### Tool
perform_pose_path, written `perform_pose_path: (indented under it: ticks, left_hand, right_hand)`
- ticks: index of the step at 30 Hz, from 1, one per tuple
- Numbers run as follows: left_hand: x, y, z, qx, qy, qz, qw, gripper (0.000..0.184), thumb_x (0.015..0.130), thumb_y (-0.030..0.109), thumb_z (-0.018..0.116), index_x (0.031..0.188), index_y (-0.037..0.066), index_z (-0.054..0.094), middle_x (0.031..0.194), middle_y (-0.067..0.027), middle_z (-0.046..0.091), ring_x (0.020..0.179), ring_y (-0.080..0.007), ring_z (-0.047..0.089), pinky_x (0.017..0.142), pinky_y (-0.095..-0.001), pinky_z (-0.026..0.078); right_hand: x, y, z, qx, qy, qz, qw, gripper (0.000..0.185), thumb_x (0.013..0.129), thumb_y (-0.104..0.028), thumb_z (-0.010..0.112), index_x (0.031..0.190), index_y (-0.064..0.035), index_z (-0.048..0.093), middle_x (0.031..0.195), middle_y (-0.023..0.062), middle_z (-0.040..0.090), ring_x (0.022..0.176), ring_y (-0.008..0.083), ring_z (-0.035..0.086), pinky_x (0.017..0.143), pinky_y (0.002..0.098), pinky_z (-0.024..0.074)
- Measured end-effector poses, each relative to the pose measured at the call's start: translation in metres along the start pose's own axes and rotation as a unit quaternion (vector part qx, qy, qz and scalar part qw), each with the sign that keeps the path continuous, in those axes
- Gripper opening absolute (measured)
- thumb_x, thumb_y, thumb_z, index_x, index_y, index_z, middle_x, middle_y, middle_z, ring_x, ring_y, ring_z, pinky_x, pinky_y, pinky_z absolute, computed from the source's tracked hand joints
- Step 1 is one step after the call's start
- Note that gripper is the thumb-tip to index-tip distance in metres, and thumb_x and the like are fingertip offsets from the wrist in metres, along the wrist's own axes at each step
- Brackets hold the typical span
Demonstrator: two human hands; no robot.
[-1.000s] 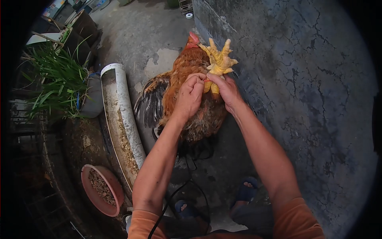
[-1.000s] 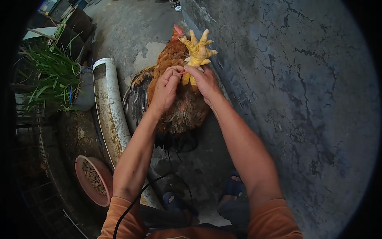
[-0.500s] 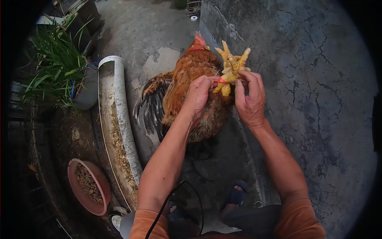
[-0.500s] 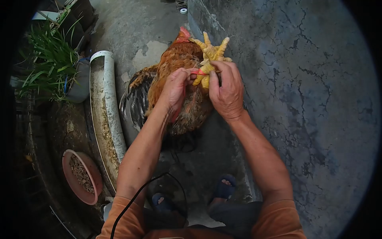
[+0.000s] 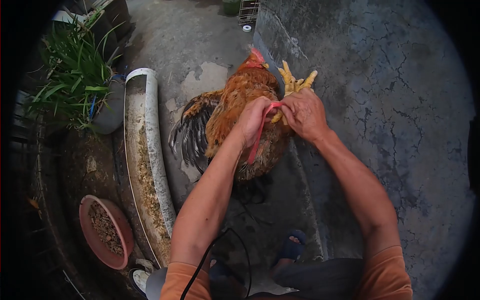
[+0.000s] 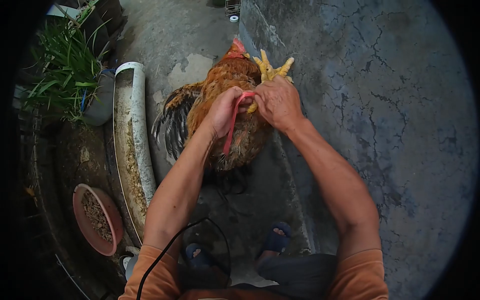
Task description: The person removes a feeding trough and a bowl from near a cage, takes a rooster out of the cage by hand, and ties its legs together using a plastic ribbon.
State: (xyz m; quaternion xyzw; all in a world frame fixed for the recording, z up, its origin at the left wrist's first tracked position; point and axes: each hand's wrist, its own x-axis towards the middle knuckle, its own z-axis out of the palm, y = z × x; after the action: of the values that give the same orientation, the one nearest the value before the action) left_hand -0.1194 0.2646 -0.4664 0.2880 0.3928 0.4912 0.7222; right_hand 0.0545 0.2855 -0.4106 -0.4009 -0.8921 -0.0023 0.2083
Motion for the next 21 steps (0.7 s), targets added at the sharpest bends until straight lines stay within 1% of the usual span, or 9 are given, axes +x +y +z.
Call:
perform_pose_path:
  ticks: [4, 7, 9, 10, 12, 15, 17, 19, 21]
  left_hand:
    - [0.011, -0.002, -0.001, -0.028, -0.006, -0.022, 0.999, 0.016, 0.095, 0.008, 0.051, 0.107, 0.007, 0.062, 0.088, -0.0023, 0.065, 0.079, -0.0077, 0.061, 0.066, -0.0228, 0.047]
    - [0.017, -0.016, 0.007, 0.073, -0.007, 0.022, 0.997, 0.018, 0.094, 0.006, 0.056, 0.110, 0.006, 0.064, 0.088, -0.0032, 0.066, 0.073, -0.0078, 0.061, 0.062, -0.0232, 0.048]
    - [0.020, -0.028, 0.012, 0.295, -0.015, 0.097, 0.950, 0.019, 0.092, 0.003, 0.061, 0.110, 0.004, 0.067, 0.094, -0.0036, 0.067, 0.080, -0.0091, 0.062, 0.070, -0.0226, 0.048]
    - [0.022, -0.035, 0.015, 0.292, -0.016, 0.097, 0.951, 0.019, 0.092, 0.003, 0.061, 0.110, 0.004, 0.067, 0.094, -0.0036, 0.067, 0.080, -0.0091, 0.062, 0.070, -0.0226, 0.048]
    - [0.026, -0.045, 0.020, 0.251, 0.030, 0.271, 0.929, 0.022, 0.090, 0.010, 0.064, 0.110, 0.002, 0.068, 0.100, -0.0085, 0.066, 0.088, -0.0174, 0.063, 0.080, -0.0308, 0.050]
    - [0.031, -0.048, 0.023, 0.269, 0.036, 0.350, 0.896, 0.023, 0.091, 0.011, 0.064, 0.110, 0.000, 0.067, 0.100, -0.0092, 0.065, 0.092, -0.0207, 0.063, 0.083, -0.0323, 0.049]
    - [0.028, -0.048, 0.027, 0.263, 0.046, 0.335, 0.904, 0.021, 0.091, 0.012, 0.063, 0.109, 0.000, 0.067, 0.100, -0.0100, 0.064, 0.093, -0.0226, 0.063, 0.084, -0.0332, 0.049]
    - [0.028, -0.046, 0.027, 0.258, 0.057, 0.321, 0.910, 0.020, 0.091, 0.012, 0.062, 0.107, 0.000, 0.067, 0.100, -0.0109, 0.063, 0.095, -0.0245, 0.063, 0.084, -0.0342, 0.049]
    - [0.029, -0.043, 0.024, 0.328, 0.048, 0.329, 0.884, 0.019, 0.093, 0.015, 0.058, 0.102, 0.000, 0.065, 0.100, -0.0143, 0.061, 0.096, -0.0300, 0.062, 0.084, -0.0378, 0.048]
  right_hand:
    - [0.000, 0.008, -0.003, 0.053, -0.003, 0.048, 0.997, 0.012, 0.082, -0.019, 0.063, 0.076, -0.0085, 0.066, 0.074, 0.0087, 0.064, 0.076, 0.0314, 0.057, 0.073, 0.0427, 0.0474]
    - [0.001, 0.010, -0.009, 0.090, -0.022, 0.099, 0.991, 0.016, 0.082, -0.021, 0.062, 0.077, -0.0068, 0.066, 0.074, 0.0107, 0.065, 0.078, 0.0331, 0.057, 0.074, 0.0437, 0.0476]
    - [0.002, 0.012, -0.011, 0.106, -0.029, 0.122, 0.986, 0.018, 0.083, -0.022, 0.061, 0.077, -0.0062, 0.066, 0.074, 0.0114, 0.065, 0.079, 0.0337, 0.058, 0.074, 0.0442, 0.0476]
    - [0.001, 0.014, -0.010, 0.101, -0.042, 0.129, 0.986, 0.020, 0.083, -0.024, 0.061, 0.077, -0.0061, 0.067, 0.073, 0.0118, 0.064, 0.079, 0.0338, 0.057, 0.075, 0.0449, 0.0473]
    - [0.002, 0.017, -0.010, 0.091, -0.057, 0.134, 0.985, 0.022, 0.084, -0.026, 0.061, 0.077, -0.0060, 0.068, 0.072, 0.0121, 0.064, 0.079, 0.0339, 0.057, 0.075, 0.0456, 0.0471]
    - [0.005, 0.021, -0.010, 0.100, -0.057, 0.151, 0.982, 0.023, 0.085, -0.027, 0.061, 0.079, -0.0063, 0.070, 0.071, 0.0124, 0.065, 0.074, 0.0329, 0.060, 0.070, 0.0431, 0.0478]
    - [0.009, 0.024, -0.009, 0.239, -0.064, 0.218, 0.944, 0.025, 0.086, -0.029, 0.063, 0.081, -0.0068, 0.072, 0.069, 0.0116, 0.066, 0.066, 0.0271, 0.063, 0.065, 0.0382, 0.0481]
    - [0.006, 0.031, 0.002, 0.259, -0.061, 0.242, 0.933, 0.025, 0.086, -0.030, 0.065, 0.082, -0.0066, 0.073, 0.068, 0.0102, 0.066, 0.063, 0.0229, 0.063, 0.063, 0.0359, 0.0478]
    - [0.006, 0.033, 0.007, 0.279, -0.059, 0.266, 0.921, 0.026, 0.086, -0.031, 0.067, 0.082, -0.0064, 0.073, 0.067, 0.0087, 0.067, 0.060, 0.0187, 0.063, 0.060, 0.0337, 0.0475]
